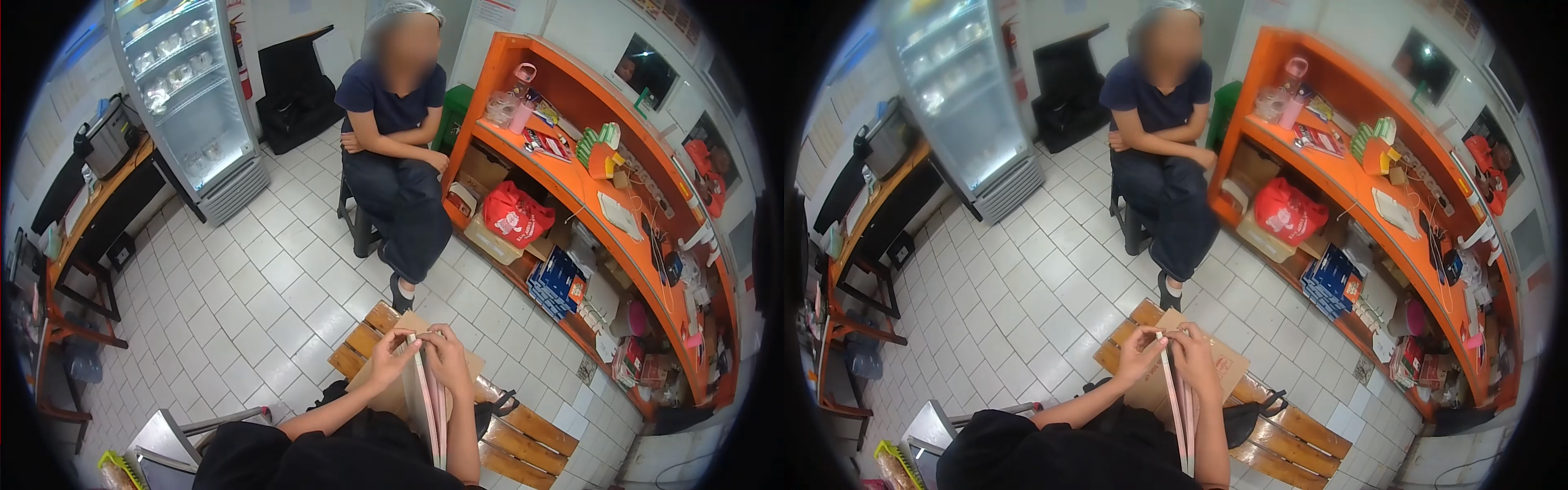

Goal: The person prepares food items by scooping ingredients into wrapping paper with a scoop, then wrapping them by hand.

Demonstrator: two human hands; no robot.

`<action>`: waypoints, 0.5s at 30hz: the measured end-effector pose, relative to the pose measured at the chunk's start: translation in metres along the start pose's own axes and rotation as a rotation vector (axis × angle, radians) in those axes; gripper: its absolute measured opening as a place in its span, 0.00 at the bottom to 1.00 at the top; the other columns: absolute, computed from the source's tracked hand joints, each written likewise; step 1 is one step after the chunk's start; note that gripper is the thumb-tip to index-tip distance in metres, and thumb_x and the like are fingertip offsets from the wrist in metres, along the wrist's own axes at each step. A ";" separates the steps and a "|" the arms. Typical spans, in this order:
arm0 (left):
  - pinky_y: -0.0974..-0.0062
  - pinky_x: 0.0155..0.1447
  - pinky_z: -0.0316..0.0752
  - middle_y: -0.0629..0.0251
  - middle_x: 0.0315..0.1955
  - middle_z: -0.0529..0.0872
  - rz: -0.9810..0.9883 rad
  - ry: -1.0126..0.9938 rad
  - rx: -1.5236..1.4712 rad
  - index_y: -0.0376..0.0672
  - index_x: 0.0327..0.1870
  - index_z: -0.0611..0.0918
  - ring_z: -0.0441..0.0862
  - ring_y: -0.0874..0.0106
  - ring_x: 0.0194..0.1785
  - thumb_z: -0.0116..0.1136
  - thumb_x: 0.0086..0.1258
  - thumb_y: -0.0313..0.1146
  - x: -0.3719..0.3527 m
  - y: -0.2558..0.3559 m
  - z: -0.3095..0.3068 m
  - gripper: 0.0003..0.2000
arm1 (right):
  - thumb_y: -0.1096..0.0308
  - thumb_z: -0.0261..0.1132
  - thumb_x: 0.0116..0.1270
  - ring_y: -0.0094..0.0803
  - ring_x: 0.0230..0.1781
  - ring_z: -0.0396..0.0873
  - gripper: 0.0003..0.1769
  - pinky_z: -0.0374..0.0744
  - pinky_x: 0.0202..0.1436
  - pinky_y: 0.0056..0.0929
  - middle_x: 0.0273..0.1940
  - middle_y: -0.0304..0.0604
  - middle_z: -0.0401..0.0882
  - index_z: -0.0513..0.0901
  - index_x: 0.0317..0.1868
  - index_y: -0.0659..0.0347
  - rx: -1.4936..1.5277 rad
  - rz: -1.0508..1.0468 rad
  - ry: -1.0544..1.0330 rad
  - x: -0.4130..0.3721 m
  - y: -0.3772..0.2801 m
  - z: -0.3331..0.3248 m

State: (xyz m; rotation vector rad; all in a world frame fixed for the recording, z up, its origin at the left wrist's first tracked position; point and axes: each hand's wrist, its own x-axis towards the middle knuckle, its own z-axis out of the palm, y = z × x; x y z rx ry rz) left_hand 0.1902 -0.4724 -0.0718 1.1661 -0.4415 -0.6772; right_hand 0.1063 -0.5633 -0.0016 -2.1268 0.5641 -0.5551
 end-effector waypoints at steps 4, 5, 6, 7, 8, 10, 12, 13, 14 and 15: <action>0.84 0.49 0.69 0.67 0.37 0.78 -0.051 -0.032 -0.118 0.35 0.43 0.75 0.74 0.82 0.43 0.61 0.59 0.26 0.001 0.001 0.004 0.12 | 0.78 0.53 0.56 0.40 0.30 0.75 0.09 0.72 0.35 0.28 0.38 0.50 0.72 0.79 0.36 0.67 0.003 -0.018 -0.012 0.001 0.001 -0.003; 0.86 0.48 0.69 0.68 0.37 0.78 -0.048 -0.036 -0.108 0.34 0.43 0.75 0.74 0.82 0.43 0.60 0.59 0.26 0.001 0.000 0.005 0.12 | 0.77 0.53 0.57 0.40 0.31 0.75 0.09 0.72 0.36 0.28 0.38 0.50 0.72 0.79 0.36 0.67 0.018 0.009 -0.009 0.001 -0.001 -0.005; 0.87 0.48 0.69 0.68 0.37 0.78 -0.046 -0.039 -0.095 0.34 0.42 0.75 0.73 0.83 0.42 0.60 0.59 0.25 0.002 -0.001 0.005 0.12 | 0.77 0.54 0.57 0.41 0.33 0.75 0.08 0.72 0.37 0.28 0.38 0.50 0.72 0.79 0.36 0.67 0.034 0.037 -0.005 0.001 -0.002 -0.006; 0.87 0.48 0.69 0.68 0.37 0.78 -0.046 -0.036 -0.091 0.34 0.42 0.75 0.73 0.83 0.42 0.60 0.59 0.25 0.002 -0.002 0.005 0.12 | 0.77 0.54 0.57 0.41 0.33 0.75 0.08 0.72 0.37 0.28 0.38 0.50 0.72 0.79 0.36 0.67 0.039 0.036 -0.007 0.001 0.000 -0.006; 0.87 0.47 0.69 0.68 0.37 0.77 -0.053 -0.035 -0.079 0.34 0.42 0.75 0.73 0.83 0.42 0.60 0.59 0.25 0.001 -0.003 0.005 0.12 | 0.77 0.54 0.57 0.41 0.34 0.75 0.08 0.72 0.38 0.28 0.37 0.50 0.71 0.78 0.35 0.67 0.043 0.026 -0.003 0.000 0.003 -0.005; 0.87 0.47 0.69 0.68 0.37 0.77 -0.058 -0.033 -0.067 0.34 0.42 0.75 0.73 0.84 0.42 0.60 0.59 0.25 0.002 -0.002 0.006 0.12 | 0.77 0.54 0.57 0.41 0.34 0.74 0.08 0.72 0.38 0.28 0.37 0.50 0.71 0.78 0.35 0.67 0.047 0.014 0.000 0.001 0.005 -0.006; 0.86 0.48 0.69 0.68 0.38 0.77 -0.069 -0.035 -0.100 0.34 0.43 0.75 0.74 0.83 0.43 0.60 0.59 0.25 0.001 -0.001 0.007 0.12 | 0.77 0.54 0.57 0.41 0.34 0.74 0.08 0.72 0.38 0.28 0.36 0.49 0.71 0.78 0.36 0.67 0.067 0.000 -0.014 0.001 0.003 -0.007; 0.86 0.48 0.69 0.68 0.38 0.77 -0.075 -0.031 -0.101 0.34 0.43 0.75 0.74 0.83 0.43 0.60 0.59 0.25 0.000 0.000 0.007 0.12 | 0.77 0.54 0.57 0.41 0.34 0.74 0.08 0.72 0.38 0.28 0.36 0.49 0.71 0.78 0.36 0.67 0.067 0.006 -0.019 0.001 0.004 -0.008; 0.85 0.49 0.69 0.68 0.38 0.78 -0.074 -0.038 -0.103 0.34 0.43 0.75 0.74 0.82 0.43 0.60 0.59 0.25 0.000 0.001 0.006 0.12 | 0.77 0.54 0.57 0.40 0.34 0.74 0.08 0.72 0.38 0.28 0.36 0.49 0.70 0.78 0.36 0.68 0.058 -0.005 -0.024 0.001 0.006 -0.008; 0.85 0.50 0.70 0.67 0.38 0.78 -0.072 -0.047 -0.104 0.34 0.43 0.75 0.74 0.82 0.44 0.60 0.59 0.25 0.000 0.002 0.005 0.12 | 0.77 0.53 0.58 0.40 0.34 0.74 0.08 0.72 0.38 0.28 0.36 0.49 0.70 0.77 0.36 0.68 0.050 -0.016 -0.028 0.001 0.007 -0.007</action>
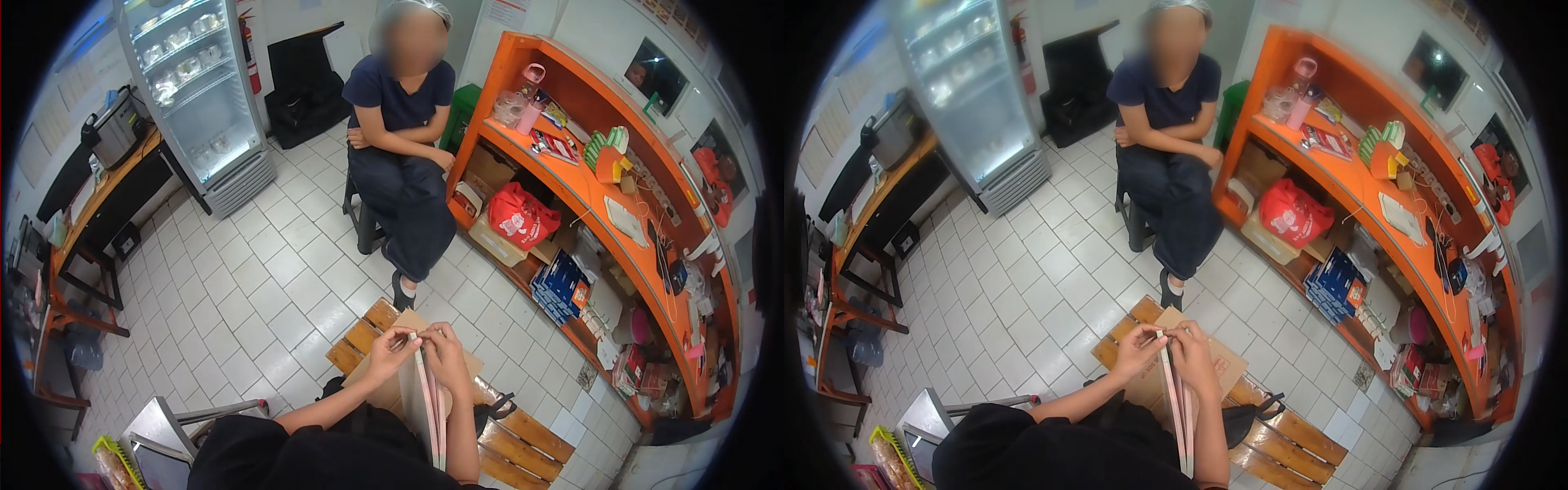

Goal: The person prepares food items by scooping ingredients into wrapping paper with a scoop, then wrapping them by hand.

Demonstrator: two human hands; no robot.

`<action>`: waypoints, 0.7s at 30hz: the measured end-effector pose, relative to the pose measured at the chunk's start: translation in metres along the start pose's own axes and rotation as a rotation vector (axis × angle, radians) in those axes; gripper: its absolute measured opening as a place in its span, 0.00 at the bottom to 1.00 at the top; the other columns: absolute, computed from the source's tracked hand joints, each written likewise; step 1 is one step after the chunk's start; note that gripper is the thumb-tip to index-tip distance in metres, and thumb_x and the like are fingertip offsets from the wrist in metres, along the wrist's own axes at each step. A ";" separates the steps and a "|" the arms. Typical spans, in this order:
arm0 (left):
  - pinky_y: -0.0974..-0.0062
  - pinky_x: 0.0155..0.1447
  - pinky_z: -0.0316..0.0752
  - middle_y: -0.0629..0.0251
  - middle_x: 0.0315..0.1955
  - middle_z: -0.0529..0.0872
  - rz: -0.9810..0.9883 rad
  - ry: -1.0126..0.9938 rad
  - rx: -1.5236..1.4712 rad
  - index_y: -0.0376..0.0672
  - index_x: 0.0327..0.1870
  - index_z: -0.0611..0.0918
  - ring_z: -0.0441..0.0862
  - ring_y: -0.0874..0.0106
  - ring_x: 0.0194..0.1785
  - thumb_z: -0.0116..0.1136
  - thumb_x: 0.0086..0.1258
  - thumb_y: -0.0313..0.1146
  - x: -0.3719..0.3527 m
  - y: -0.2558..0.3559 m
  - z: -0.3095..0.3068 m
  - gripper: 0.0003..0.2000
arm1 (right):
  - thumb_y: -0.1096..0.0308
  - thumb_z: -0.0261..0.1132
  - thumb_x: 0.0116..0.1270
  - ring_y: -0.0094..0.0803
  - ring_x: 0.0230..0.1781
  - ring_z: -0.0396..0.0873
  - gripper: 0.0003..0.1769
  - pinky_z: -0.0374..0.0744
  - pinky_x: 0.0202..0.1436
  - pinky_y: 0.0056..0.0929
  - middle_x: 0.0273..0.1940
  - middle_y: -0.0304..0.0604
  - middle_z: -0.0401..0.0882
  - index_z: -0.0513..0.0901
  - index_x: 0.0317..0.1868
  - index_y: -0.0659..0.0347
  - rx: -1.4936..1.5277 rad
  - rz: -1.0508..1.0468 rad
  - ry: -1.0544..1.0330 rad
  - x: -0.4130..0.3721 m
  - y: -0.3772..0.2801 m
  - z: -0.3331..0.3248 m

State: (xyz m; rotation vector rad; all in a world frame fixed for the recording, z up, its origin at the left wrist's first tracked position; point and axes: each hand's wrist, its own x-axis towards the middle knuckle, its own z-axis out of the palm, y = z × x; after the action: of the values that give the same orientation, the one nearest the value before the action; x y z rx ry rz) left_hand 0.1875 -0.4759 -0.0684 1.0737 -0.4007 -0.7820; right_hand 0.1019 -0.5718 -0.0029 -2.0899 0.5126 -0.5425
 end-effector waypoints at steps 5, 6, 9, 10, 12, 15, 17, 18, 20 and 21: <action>0.80 0.51 0.69 0.65 0.40 0.78 -0.032 -0.015 -0.030 0.36 0.43 0.74 0.74 0.77 0.47 0.57 0.61 0.25 -0.001 -0.001 0.000 0.10 | 0.77 0.53 0.58 0.44 0.37 0.72 0.09 0.70 0.41 0.32 0.37 0.49 0.70 0.78 0.38 0.67 0.028 0.067 -0.029 0.000 -0.005 -0.001; 0.81 0.51 0.70 0.65 0.40 0.78 -0.021 -0.009 -0.037 0.36 0.43 0.74 0.74 0.78 0.46 0.57 0.61 0.25 0.000 -0.001 0.001 0.10 | 0.77 0.53 0.58 0.44 0.37 0.72 0.09 0.70 0.41 0.32 0.37 0.49 0.69 0.78 0.38 0.67 0.039 0.071 -0.033 0.001 -0.005 -0.001; 0.85 0.49 0.70 0.67 0.38 0.77 -0.101 0.019 -0.048 0.35 0.43 0.74 0.75 0.81 0.43 0.59 0.60 0.24 -0.002 0.008 0.004 0.11 | 0.78 0.53 0.58 0.40 0.34 0.73 0.08 0.72 0.39 0.28 0.36 0.49 0.70 0.77 0.36 0.68 -0.012 -0.009 0.006 0.001 -0.002 -0.001; 0.85 0.49 0.70 0.67 0.38 0.77 -0.108 0.025 -0.056 0.35 0.43 0.74 0.75 0.81 0.43 0.59 0.60 0.24 -0.002 0.006 0.005 0.11 | 0.78 0.53 0.58 0.40 0.34 0.73 0.08 0.72 0.39 0.28 0.36 0.49 0.70 0.77 0.36 0.68 -0.017 -0.002 -0.004 -0.001 -0.003 -0.002; 0.87 0.46 0.69 0.70 0.36 0.76 -0.026 -0.015 -0.079 0.35 0.42 0.75 0.73 0.84 0.41 0.59 0.60 0.24 0.001 0.003 0.005 0.11 | 0.78 0.53 0.58 0.40 0.35 0.73 0.08 0.72 0.38 0.28 0.36 0.49 0.70 0.77 0.35 0.68 -0.025 -0.007 0.004 0.001 -0.004 -0.004; 0.88 0.43 0.68 0.72 0.34 0.75 -0.033 0.021 -0.034 0.35 0.41 0.75 0.71 0.85 0.39 0.60 0.59 0.25 0.001 -0.001 0.006 0.11 | 0.78 0.53 0.58 0.39 0.36 0.73 0.08 0.72 0.39 0.28 0.36 0.49 0.70 0.77 0.36 0.67 0.017 0.036 -0.001 0.001 -0.003 -0.003; 0.89 0.42 0.66 0.74 0.33 0.74 0.005 0.022 -0.037 0.35 0.41 0.76 0.69 0.87 0.36 0.61 0.59 0.26 0.003 -0.001 0.006 0.11 | 0.78 0.52 0.58 0.39 0.35 0.73 0.08 0.72 0.40 0.28 0.37 0.49 0.70 0.77 0.36 0.67 0.014 0.034 0.001 0.001 -0.003 -0.002; 0.89 0.43 0.66 0.73 0.33 0.75 0.000 0.017 -0.032 0.35 0.41 0.76 0.70 0.86 0.38 0.61 0.59 0.26 0.003 -0.003 0.005 0.11 | 0.78 0.53 0.58 0.41 0.38 0.72 0.09 0.71 0.42 0.29 0.38 0.49 0.69 0.77 0.38 0.66 0.009 0.047 -0.017 0.001 -0.001 -0.002; 0.88 0.45 0.67 0.72 0.34 0.75 0.000 0.011 -0.028 0.35 0.41 0.76 0.71 0.85 0.39 0.62 0.58 0.27 0.005 -0.008 0.004 0.11 | 0.78 0.53 0.58 0.43 0.41 0.72 0.10 0.71 0.43 0.30 0.40 0.50 0.69 0.77 0.40 0.65 0.002 0.057 -0.034 0.000 -0.002 -0.003; 0.86 0.47 0.67 0.71 0.35 0.76 0.039 0.011 -0.017 0.35 0.41 0.76 0.72 0.83 0.41 0.62 0.58 0.27 0.006 -0.010 0.005 0.12 | 0.78 0.54 0.57 0.41 0.45 0.70 0.12 0.70 0.48 0.29 0.44 0.49 0.68 0.76 0.43 0.64 0.013 0.014 -0.003 -0.001 -0.004 -0.002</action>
State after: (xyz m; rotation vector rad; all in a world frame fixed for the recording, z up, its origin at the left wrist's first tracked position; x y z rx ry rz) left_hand 0.1849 -0.4856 -0.0754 1.0508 -0.4040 -0.7436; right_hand 0.1009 -0.5706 0.0018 -2.0734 0.5208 -0.5332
